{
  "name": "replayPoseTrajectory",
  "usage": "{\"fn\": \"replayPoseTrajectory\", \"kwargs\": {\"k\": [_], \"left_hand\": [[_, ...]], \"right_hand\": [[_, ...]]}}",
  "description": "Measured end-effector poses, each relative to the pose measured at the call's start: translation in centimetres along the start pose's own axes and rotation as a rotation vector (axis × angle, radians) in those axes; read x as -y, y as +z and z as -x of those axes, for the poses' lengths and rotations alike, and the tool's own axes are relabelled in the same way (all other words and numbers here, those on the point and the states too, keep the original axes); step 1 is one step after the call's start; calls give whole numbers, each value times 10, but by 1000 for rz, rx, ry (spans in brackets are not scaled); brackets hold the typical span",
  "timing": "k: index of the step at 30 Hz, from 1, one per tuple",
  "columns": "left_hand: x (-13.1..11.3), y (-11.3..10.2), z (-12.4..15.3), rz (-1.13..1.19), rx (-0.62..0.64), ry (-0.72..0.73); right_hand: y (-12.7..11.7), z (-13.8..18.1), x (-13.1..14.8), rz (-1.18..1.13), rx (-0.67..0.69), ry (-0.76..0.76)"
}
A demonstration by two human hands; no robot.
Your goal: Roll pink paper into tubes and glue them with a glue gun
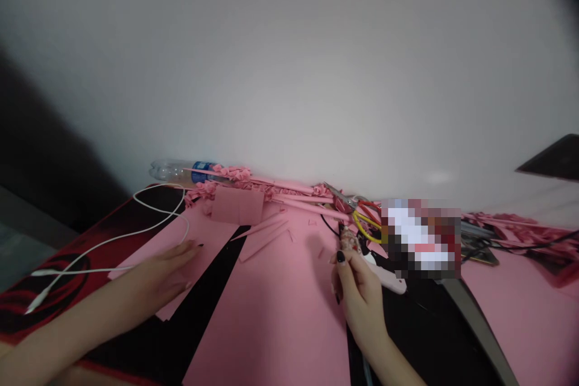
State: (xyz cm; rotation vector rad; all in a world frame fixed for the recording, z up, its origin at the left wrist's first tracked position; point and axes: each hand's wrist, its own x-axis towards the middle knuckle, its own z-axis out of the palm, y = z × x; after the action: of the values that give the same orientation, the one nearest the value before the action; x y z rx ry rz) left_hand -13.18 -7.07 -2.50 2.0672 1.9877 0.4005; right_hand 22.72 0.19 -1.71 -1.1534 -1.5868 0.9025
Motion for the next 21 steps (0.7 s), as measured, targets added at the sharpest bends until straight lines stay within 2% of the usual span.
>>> {"fn": "replayPoseTrajectory", "kwargs": {"k": [3,7,21], "left_hand": [[8,-5,13,-45,117,-15],[14,-2,26,-83,152,8],[0,-8,25,-159,285,-14]], "right_hand": [[0,1,1,-8,4,15],[0,1,1,-36,10,16],[1,0,7,-3,-15,32]]}}
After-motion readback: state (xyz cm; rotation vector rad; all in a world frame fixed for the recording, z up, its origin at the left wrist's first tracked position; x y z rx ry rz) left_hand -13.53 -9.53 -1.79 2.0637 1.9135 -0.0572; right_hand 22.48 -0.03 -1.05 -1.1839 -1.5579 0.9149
